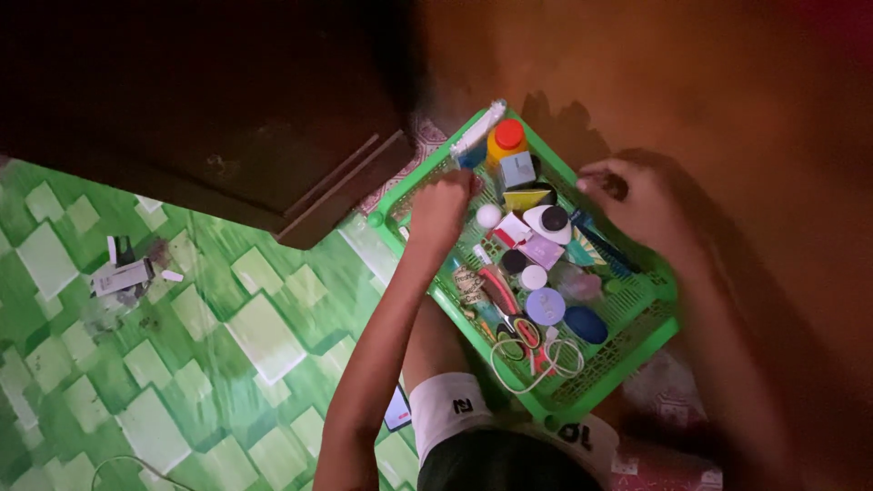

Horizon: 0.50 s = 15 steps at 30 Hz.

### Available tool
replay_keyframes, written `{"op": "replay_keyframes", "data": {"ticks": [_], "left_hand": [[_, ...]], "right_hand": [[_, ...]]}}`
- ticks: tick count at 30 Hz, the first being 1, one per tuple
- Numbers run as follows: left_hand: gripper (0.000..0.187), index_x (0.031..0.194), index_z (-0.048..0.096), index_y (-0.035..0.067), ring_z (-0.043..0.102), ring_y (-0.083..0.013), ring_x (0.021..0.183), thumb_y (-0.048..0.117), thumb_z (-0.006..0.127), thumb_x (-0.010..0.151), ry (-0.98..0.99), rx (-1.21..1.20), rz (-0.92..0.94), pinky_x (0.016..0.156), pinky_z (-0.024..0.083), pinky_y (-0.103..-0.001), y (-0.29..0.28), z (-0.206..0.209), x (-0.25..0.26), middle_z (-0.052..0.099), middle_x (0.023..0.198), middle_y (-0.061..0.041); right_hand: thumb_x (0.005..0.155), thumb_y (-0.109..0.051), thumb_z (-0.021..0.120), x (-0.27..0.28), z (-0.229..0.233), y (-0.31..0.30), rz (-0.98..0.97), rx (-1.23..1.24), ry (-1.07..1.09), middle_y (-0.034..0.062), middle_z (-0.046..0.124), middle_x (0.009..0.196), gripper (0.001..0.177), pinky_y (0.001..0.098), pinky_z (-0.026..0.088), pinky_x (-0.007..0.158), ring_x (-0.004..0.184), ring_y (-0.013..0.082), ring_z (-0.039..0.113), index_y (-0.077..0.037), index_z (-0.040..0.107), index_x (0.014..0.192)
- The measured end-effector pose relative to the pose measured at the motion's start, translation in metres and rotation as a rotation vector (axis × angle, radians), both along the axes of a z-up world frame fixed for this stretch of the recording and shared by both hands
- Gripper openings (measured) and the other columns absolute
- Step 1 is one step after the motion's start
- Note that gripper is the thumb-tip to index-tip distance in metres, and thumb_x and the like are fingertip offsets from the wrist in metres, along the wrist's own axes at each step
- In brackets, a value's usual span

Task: Organizing various personal care and household items inside a green plastic basket while sitting on the floor.

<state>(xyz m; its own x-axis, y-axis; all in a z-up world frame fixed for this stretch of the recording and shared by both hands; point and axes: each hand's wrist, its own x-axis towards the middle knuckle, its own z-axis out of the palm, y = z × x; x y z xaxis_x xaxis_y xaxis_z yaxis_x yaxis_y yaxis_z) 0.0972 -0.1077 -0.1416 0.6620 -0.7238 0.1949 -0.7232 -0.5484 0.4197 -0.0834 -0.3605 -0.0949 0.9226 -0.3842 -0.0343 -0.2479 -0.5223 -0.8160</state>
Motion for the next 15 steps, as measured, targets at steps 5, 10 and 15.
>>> {"op": "replay_keyframes", "data": {"ticks": [5, 10, 15], "left_hand": [[0.018, 0.095, 0.065, 0.007, 0.072, -0.0400, 0.081, 0.024, 0.063, 0.098, 0.059, -0.001, -0.003, 0.069, 0.055, -0.053, 0.000, -0.001, -0.001, 0.072, 0.094, -0.019], [0.013, 0.101, 0.067, 0.007, 0.071, -0.0404, 0.078, 0.008, 0.059, 0.091, -0.045, -0.063, -0.012, 0.066, 0.055, -0.051, 0.030, 0.020, -0.018, 0.069, 0.095, -0.017], [0.011, 0.099, 0.065, 0.006, 0.070, -0.0412, 0.077, 0.014, 0.064, 0.091, -0.003, -0.037, 0.032, 0.062, 0.054, -0.052, 0.041, 0.031, -0.015, 0.068, 0.095, -0.017]], "right_hand": [[0.099, -0.016, 0.071, -0.006, 0.026, 0.013, 0.024, -0.068, -0.036, 0.0053, 0.074, 0.098, 0.023, 0.0294, 0.054, 0.080, 0.087, 0.0112, 0.067, -0.003, 0.072, 0.117], [0.102, -0.015, 0.069, 0.014, 0.034, 0.025, 0.030, 0.069, -0.139, 0.0050, 0.073, 0.108, 0.025, 0.0277, 0.053, 0.087, 0.097, 0.0102, 0.065, -0.003, 0.069, 0.123], [0.100, -0.022, 0.073, 0.038, 0.085, 0.062, 0.025, -0.068, -0.176, 0.0102, 0.072, 0.108, 0.032, 0.0317, 0.054, 0.088, 0.099, 0.0157, 0.066, -0.002, 0.070, 0.124]]}}
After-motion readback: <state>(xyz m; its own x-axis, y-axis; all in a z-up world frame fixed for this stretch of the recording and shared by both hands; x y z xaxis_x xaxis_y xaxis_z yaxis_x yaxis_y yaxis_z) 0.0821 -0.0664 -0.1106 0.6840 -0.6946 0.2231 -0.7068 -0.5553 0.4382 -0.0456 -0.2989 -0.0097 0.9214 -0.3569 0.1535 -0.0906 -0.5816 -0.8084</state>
